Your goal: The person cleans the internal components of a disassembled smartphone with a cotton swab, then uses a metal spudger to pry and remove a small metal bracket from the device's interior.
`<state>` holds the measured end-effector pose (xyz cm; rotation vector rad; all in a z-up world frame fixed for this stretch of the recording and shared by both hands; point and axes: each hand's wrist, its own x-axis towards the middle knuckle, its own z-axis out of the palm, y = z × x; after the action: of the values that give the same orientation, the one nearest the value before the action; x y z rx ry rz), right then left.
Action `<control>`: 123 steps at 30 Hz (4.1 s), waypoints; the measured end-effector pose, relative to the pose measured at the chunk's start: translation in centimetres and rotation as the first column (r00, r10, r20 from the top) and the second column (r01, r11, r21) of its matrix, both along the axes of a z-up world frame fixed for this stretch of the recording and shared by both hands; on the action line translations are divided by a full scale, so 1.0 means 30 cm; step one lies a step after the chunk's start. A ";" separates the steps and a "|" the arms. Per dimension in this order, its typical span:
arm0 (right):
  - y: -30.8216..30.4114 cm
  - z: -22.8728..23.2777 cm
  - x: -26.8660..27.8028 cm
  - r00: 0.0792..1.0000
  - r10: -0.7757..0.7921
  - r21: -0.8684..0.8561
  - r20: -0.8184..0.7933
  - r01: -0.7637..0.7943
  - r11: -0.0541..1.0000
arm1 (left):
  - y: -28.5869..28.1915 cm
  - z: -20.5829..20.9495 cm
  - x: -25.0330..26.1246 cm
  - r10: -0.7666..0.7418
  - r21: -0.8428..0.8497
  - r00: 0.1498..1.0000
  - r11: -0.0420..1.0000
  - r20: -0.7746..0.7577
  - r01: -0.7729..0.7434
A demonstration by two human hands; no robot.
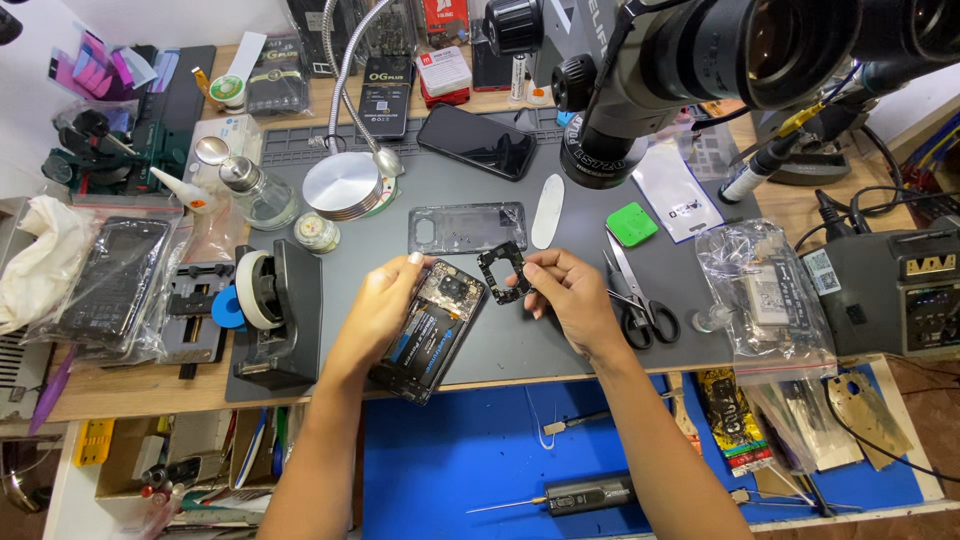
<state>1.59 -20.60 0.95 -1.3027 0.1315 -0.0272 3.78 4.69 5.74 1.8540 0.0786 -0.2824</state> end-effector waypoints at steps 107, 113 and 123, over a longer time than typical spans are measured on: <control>0.024 0.048 -0.079 0.604 -0.024 -0.503 0.797 0.683 0.529 | -0.353 -0.129 -0.077 0.166 -0.793 0.981 0.581 -0.105 -0.183; 0.030 0.048 -0.079 0.572 -0.013 -0.486 0.820 0.709 0.510 | -0.365 -0.101 -0.092 0.209 -0.743 0.976 0.642 -0.068 -0.189; 0.031 0.034 -0.081 0.581 -0.005 -0.497 0.814 0.700 0.512 | -0.351 -0.129 -0.081 0.206 -0.708 0.978 0.691 -0.001 -0.147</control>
<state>-0.83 -19.65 1.96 -2.0461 -0.3466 -1.1747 1.34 -5.84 1.85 1.0662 0.0802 -0.0763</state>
